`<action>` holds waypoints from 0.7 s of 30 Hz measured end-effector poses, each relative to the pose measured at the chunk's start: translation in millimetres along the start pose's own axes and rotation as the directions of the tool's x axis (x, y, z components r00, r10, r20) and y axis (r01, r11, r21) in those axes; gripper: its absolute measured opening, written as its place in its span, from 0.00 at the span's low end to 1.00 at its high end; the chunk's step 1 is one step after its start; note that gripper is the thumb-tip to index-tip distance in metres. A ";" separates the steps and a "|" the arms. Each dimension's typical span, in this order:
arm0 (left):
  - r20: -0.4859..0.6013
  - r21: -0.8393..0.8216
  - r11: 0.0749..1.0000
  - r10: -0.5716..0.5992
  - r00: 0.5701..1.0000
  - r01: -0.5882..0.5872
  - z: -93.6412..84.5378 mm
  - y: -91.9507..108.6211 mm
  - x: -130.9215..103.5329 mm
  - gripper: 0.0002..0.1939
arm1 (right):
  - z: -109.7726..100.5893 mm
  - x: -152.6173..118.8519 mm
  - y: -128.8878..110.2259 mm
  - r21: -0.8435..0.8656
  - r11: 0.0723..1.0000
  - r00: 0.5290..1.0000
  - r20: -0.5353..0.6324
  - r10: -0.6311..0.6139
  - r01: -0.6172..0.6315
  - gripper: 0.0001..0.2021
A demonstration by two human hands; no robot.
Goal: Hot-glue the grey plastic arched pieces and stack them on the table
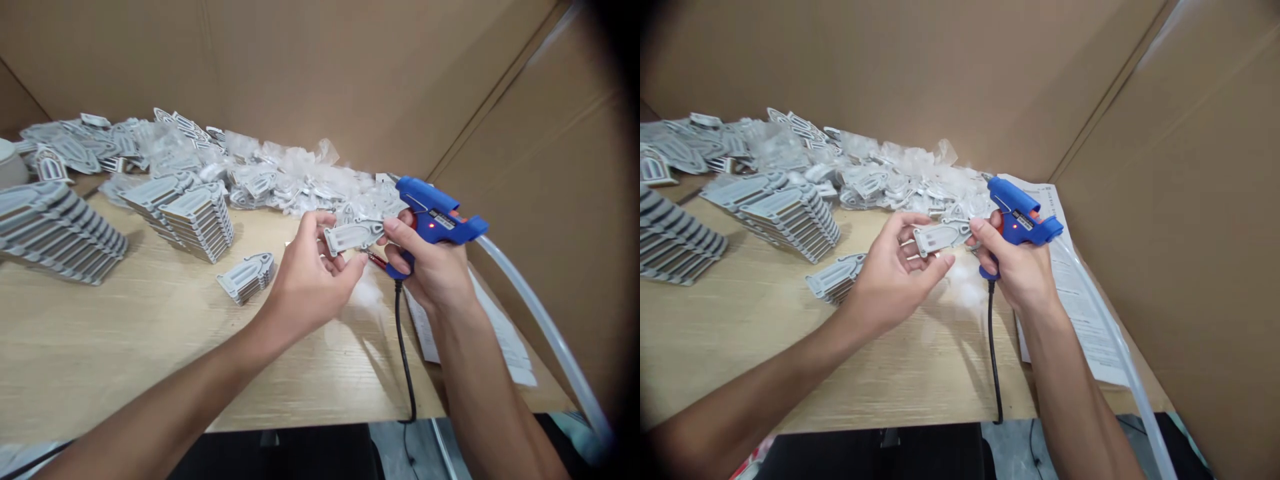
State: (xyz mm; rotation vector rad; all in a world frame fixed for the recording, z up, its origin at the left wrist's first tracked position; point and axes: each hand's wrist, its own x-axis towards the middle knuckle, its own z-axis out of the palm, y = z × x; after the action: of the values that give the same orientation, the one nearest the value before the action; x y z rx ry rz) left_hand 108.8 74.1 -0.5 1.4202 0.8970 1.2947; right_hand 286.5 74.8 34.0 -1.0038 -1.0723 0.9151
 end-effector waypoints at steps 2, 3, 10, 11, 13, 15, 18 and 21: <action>-0.031 0.296 0.941 0.184 0.982 -0.167 -4.8 2.7 -5.4 0.27 | 0.4 0.1 -0.1 -0.008 1.000 1.000 0.013 0.007 -0.007 0.28; -0.015 0.421 0.873 0.280 0.960 -0.248 -7.5 4.4 -7.7 0.23 | 0.9 -0.4 -0.1 -0.013 1.000 0.999 0.028 0.017 -0.017 0.28; 0.104 0.654 0.625 0.482 0.870 -0.425 -24.0 21.4 -17.9 0.12 | 4.1 -7.8 -1.8 -0.020 0.999 0.988 0.146 0.044 -0.041 0.25; 0.099 0.662 0.619 0.487 0.868 -0.422 -29.1 26.4 -20.6 0.12 | 4.3 -8.6 -2.7 -0.020 0.999 0.986 0.156 0.050 -0.047 0.24; 0.063 0.687 0.613 0.484 0.873 -0.390 -43.3 37.0 -28.1 0.11 | 4.3 -9.3 -4.7 -0.013 0.998 0.985 0.162 0.059 -0.057 0.22; -0.006 0.713 0.622 0.465 0.885 -0.322 -60.9 45.3 -38.1 0.11 | 3.6 -9.1 -6.1 0.000 0.998 0.987 0.152 0.060 -0.060 0.22; -0.123 0.764 0.616 0.428 0.895 -0.190 -85.0 46.8 -53.7 0.13 | 2.3 -7.8 -5.6 0.010 0.998 0.988 0.145 0.059 -0.062 0.20; -0.188 0.782 0.614 0.392 0.900 -0.104 -99.1 37.1 -63.4 0.14 | 1.7 -7.0 -3.2 0.002 0.998 0.985 0.160 0.069 -0.070 0.19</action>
State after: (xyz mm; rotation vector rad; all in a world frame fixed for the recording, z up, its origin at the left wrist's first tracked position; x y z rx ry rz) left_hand -2.1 22.1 14.2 2.0662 1.6743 1.4811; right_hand 283.6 67.7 35.6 -0.9794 -1.1720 1.0701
